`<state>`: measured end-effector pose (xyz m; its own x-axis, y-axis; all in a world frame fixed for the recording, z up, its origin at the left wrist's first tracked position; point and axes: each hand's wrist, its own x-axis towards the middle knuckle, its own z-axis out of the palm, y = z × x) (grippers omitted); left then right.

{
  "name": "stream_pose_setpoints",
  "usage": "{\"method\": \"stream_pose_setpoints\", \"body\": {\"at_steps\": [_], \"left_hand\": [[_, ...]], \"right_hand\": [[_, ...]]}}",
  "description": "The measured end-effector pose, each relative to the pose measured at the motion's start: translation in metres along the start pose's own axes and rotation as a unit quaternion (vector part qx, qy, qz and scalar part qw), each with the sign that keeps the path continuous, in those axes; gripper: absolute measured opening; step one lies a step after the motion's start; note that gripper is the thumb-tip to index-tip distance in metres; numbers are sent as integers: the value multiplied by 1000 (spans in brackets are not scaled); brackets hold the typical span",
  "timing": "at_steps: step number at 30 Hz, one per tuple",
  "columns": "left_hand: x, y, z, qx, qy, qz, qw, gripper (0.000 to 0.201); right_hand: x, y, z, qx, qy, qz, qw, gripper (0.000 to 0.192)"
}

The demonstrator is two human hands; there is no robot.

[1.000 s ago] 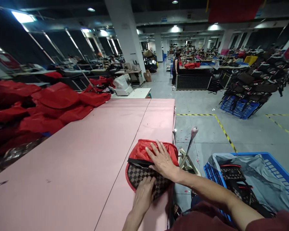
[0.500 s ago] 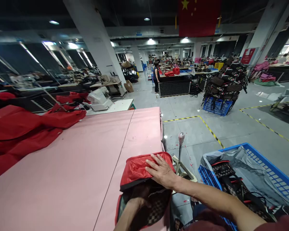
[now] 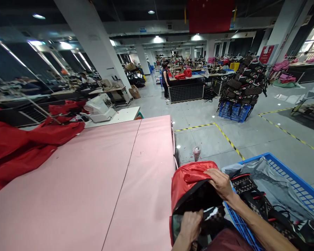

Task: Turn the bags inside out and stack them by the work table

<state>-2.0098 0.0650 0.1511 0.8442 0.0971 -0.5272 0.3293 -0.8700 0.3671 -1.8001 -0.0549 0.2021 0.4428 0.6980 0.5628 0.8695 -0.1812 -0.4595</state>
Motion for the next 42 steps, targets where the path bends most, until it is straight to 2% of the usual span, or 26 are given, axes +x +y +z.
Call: {"method": "stream_pose_setpoints", "body": {"at_steps": [2,3,4,5,6,8,9,10,11,12,14,16,20,23,24,26,28,30,32,34,36,38,42], "left_hand": [[16,10,-5,1,12,25,1000,69],[23,12,-9,-3,56,58,997,67],[30,12,-14,-5,126,108,986,61],[37,10,-20,-2,222,171,960,52],[44,7,-29,8,332,233,914,46],[61,-2,-53,43,519,299,799,46],[71,-6,-68,58,575,292,762,50],[83,-10,-83,66,608,257,748,54],[98,-13,-98,64,622,204,754,59],[113,-16,-111,55,620,152,768,65],[147,-24,-130,24,613,96,784,68],[179,-34,-138,-5,626,91,774,68],[226,-69,-138,-67,655,99,746,65],[244,-103,-145,-194,617,100,756,54],[248,-114,-151,-250,579,91,771,47],[255,-131,-168,-359,465,60,807,32],[261,-140,-189,-448,356,19,820,41],[267,-139,-209,-516,302,-20,802,62],[271,-133,-225,-572,271,-60,772,75],[272,-125,-236,-614,231,-91,750,84],[266,-120,-240,-635,204,-109,737,89],[256,-119,-237,-640,195,-115,734,88],[237,-120,-209,-632,191,-104,744,84]], "right_hand": [[6,17,-10,-8,17,32,999,39],[10,25,-13,-16,33,42,998,38],[14,34,-15,-26,50,48,997,38],[18,43,-16,-36,68,49,996,38],[23,52,-15,-47,85,45,994,37],[35,70,-11,-67,111,29,991,34],[42,78,-8,-76,117,20,990,33],[49,86,-4,-87,122,10,989,32],[57,93,-1,-98,126,1,987,31],[65,100,3,-106,125,-6,986,30],[81,111,9,-111,114,-16,987,30],[98,122,15,-98,91,-13,991,29],[133,147,29,-45,39,-5,998,29],[165,173,48,24,-48,17,998,33],[176,183,57,55,-83,37,994,36],[200,205,82,129,-155,103,974,45],[223,225,114,206,-219,197,933,57],[243,241,150,270,-256,283,884,71],[258,251,182,315,-260,347,844,81],[268,254,201,344,-271,386,812,86],[275,251,206,358,-290,396,795,87],[276,244,197,352,-308,384,796,86],[256,235,168,339,-277,313,843,80]]}}
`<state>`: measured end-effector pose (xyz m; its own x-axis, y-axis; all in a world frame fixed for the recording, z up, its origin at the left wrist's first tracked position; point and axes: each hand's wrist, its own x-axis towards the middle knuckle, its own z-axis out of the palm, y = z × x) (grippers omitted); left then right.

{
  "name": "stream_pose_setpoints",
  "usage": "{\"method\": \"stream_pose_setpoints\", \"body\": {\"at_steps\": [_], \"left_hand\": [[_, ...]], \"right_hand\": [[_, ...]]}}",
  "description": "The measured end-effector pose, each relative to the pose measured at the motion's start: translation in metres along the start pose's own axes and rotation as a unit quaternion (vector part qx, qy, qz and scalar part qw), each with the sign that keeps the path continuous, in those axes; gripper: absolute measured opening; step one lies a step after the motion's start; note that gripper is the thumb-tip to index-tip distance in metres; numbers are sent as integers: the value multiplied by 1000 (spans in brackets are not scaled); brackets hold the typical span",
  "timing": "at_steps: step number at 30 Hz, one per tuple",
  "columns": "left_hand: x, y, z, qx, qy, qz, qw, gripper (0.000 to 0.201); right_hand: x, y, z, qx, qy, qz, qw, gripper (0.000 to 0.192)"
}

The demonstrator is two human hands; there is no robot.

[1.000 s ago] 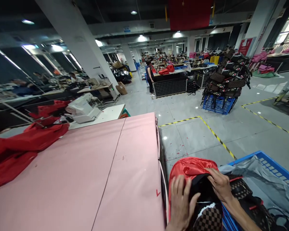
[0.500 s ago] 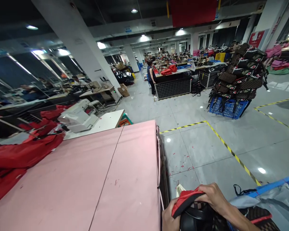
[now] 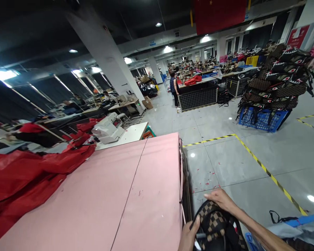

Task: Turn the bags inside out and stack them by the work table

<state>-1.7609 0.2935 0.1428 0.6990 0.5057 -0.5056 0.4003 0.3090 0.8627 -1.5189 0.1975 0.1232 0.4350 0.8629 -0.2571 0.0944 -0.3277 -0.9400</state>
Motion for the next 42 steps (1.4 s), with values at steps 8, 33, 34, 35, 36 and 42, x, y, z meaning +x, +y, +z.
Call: {"method": "stream_pose_setpoints", "body": {"at_steps": [8,33,34,35,36,42], "left_hand": [[7,-36,17,32,114,39,992,92],[-25,-38,-37,-45,119,91,988,72],[-26,-45,-43,-44,132,87,986,67],[-26,-52,-48,-42,142,80,986,62],[-25,-60,-51,-40,149,71,985,56],[-21,-96,-47,-26,185,58,981,30]], "right_hand": [[-17,59,19,17,36,89,995,84],[-161,-16,14,-72,269,-2,960,74],[-152,-18,16,-73,243,5,967,77],[-140,-17,18,-76,223,16,972,82],[-125,-13,19,-76,209,30,975,87],[-64,19,10,-163,232,83,955,84]]}}
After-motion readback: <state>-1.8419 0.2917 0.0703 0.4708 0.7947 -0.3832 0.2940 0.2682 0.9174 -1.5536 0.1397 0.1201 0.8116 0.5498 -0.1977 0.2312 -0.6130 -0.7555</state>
